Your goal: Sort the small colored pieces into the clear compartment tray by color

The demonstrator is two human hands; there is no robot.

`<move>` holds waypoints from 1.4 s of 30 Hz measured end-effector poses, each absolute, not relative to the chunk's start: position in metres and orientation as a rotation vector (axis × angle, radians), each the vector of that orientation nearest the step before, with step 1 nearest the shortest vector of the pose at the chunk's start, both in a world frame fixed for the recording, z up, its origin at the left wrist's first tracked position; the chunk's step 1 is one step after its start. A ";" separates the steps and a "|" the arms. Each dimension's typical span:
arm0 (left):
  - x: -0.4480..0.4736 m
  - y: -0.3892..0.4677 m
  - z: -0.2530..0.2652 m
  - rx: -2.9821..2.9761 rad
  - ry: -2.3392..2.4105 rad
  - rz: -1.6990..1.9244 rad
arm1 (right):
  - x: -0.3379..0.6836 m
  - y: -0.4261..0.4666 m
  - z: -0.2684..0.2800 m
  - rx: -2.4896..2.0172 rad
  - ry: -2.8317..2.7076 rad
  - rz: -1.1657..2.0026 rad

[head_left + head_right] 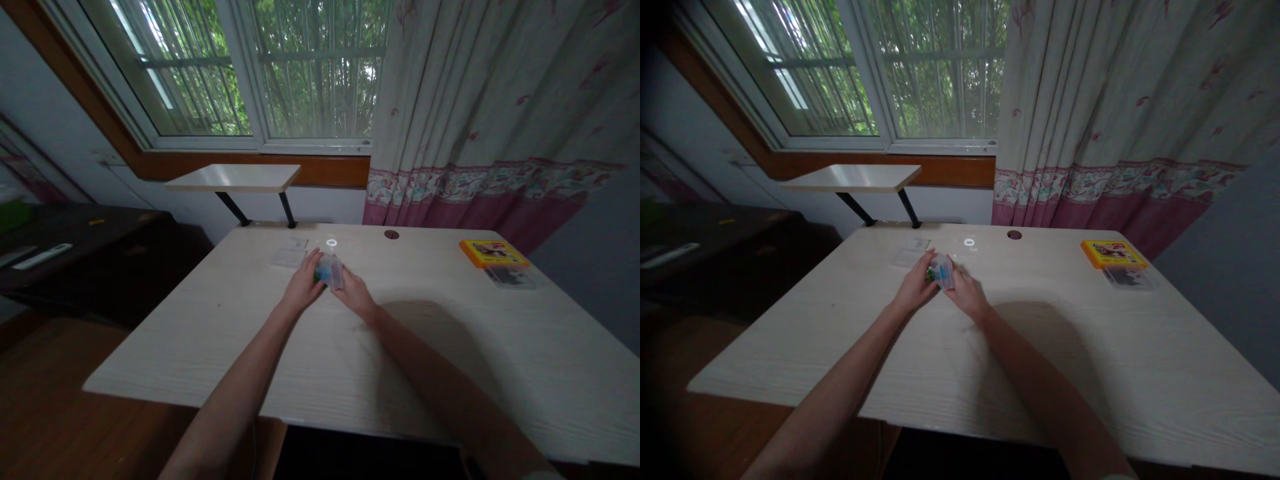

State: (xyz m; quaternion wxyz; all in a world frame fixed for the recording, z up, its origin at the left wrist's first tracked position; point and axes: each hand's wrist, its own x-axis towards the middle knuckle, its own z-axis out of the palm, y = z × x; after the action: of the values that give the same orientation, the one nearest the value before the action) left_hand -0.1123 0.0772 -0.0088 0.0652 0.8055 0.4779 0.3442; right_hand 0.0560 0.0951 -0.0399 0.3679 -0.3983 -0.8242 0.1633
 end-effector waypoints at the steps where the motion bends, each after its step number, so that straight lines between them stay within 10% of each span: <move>1: -0.112 0.077 -0.009 2.423 1.438 1.038 | 0.056 0.095 -0.040 -1.032 -2.125 0.418; 42: -0.117 0.085 -0.022 2.398 1.368 1.145 | 0.055 0.099 -0.038 -0.941 -2.135 0.369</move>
State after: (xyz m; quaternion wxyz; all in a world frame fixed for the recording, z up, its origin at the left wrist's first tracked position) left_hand -0.1172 0.0852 -0.0218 0.0762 0.7999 0.4564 0.3821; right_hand 0.0551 0.0991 -0.0375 0.3802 -0.3685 -0.8360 0.1443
